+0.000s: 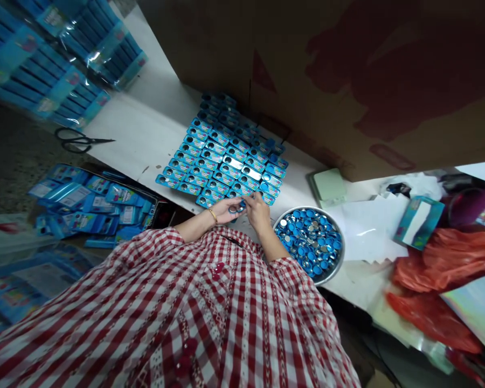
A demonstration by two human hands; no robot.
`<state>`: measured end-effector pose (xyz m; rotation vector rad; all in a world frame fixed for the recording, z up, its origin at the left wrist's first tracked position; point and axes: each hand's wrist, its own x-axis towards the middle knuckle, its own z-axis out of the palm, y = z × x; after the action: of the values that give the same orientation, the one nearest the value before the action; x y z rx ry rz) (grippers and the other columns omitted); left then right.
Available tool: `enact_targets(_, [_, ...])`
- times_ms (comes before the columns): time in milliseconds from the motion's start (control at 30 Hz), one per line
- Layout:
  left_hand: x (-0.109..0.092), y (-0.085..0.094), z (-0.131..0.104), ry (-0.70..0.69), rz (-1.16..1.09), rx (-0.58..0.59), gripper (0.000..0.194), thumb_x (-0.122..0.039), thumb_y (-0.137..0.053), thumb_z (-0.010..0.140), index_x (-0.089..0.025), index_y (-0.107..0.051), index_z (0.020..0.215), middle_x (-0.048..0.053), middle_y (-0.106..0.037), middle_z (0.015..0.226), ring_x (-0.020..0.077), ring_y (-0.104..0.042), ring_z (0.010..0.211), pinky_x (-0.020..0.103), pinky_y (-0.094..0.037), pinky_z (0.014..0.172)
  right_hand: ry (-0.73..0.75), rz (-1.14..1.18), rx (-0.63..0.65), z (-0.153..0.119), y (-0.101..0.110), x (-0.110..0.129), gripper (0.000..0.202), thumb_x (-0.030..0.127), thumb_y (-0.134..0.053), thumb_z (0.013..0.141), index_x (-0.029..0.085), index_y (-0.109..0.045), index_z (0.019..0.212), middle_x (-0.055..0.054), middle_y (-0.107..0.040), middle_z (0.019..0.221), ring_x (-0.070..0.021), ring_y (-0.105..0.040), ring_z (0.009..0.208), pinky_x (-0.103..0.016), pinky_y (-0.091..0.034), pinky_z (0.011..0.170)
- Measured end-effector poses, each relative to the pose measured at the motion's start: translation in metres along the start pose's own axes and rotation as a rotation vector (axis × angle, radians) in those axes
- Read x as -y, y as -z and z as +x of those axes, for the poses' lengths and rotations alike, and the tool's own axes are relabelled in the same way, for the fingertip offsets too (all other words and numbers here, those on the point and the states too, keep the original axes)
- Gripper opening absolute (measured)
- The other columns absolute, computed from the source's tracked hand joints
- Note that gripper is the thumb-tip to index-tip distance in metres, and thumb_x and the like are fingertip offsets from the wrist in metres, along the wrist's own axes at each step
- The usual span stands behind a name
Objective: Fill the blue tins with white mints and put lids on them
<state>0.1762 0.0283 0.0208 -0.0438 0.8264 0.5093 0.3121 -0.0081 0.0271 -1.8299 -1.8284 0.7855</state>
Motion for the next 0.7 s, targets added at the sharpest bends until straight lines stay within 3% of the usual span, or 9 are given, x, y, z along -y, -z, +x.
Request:
enact_targets(133, [-0.004, -0.004, 0.002, -0.015, 0.014, -0.056, 0.018, -0.007, -0.047, 0.088, -0.011, -0.062, 0.078, 0.003, -0.063, 0.067, 0.0090, -0.061, 0.062, 0.023, -0.050, 0.065, -0.066, 0.093, -0.108, 0.001, 0.001, -0.008, 0.028, 0.026, -0.046, 0.087, 0.023, -0.070, 0.100, -0.006, -0.063, 0.100, -0.0179, -0.059, 0.088, -0.029, -0.047, 0.078])
enact_targets(267, [-0.009, 0.004, 0.001, 0.012, 0.081, -0.066, 0.015, -0.014, -0.049, 0.089, -0.010, -0.064, 0.086, 0.009, -0.066, 0.074, 0.0117, -0.063, 0.066, 0.019, -0.047, 0.054, -0.389, 0.144, -0.155, 0.010, 0.014, -0.035, 0.028, 0.027, -0.045, 0.085, 0.017, -0.067, 0.099, -0.005, -0.067, 0.086, -0.0156, -0.062, 0.070, -0.028, -0.049, 0.072])
enact_targets(367, [-0.011, 0.011, -0.003, -0.017, 0.140, -0.136, 0.008, -0.015, -0.057, 0.085, -0.011, -0.061, 0.080, 0.008, -0.065, 0.073, 0.0100, -0.060, 0.059, 0.016, -0.042, 0.046, -0.500, -0.088, -0.056, 0.024, 0.023, -0.044, 0.021, 0.024, -0.052, 0.082, 0.017, -0.066, 0.096, -0.005, -0.068, 0.084, -0.0179, -0.063, 0.078, -0.028, -0.047, 0.077])
enact_targets(500, [-0.011, 0.012, -0.011, -0.077, 0.218, -0.189, 0.007, -0.017, -0.062, 0.082, -0.012, -0.059, 0.077, 0.006, -0.063, 0.068, 0.0081, -0.057, 0.053, 0.013, -0.035, 0.040, -0.514, -0.412, 0.173, 0.050, 0.023, -0.035, 0.023, 0.026, -0.057, 0.081, 0.019, -0.063, 0.101, -0.011, -0.067, 0.102, -0.0244, -0.061, 0.099, -0.032, -0.045, 0.082])
enact_targets(600, [-0.012, 0.010, -0.016, -0.115, 0.265, -0.220, 0.007, -0.017, -0.065, 0.080, -0.012, -0.060, 0.079, 0.003, -0.060, 0.063, 0.0068, -0.054, 0.049, 0.013, -0.034, 0.039, -0.542, -0.502, 0.307, 0.068, 0.021, -0.030, 0.036, 0.027, -0.063, 0.077, 0.016, -0.058, 0.111, -0.017, -0.064, 0.109, -0.0284, -0.060, 0.102, -0.035, -0.047, 0.081])
enact_targets(700, [-0.013, 0.007, -0.018, -0.159, 0.323, -0.253, 0.011, -0.018, -0.069, 0.076, -0.012, -0.061, 0.080, 0.001, -0.059, 0.061, 0.0057, -0.052, 0.047, 0.014, -0.034, 0.039, -0.552, -0.533, 0.355, 0.080, 0.020, -0.030, 0.047, 0.025, -0.064, 0.074, 0.014, -0.053, 0.118, -0.020, -0.061, 0.116, -0.0293, -0.059, 0.105, -0.037, -0.048, 0.082])
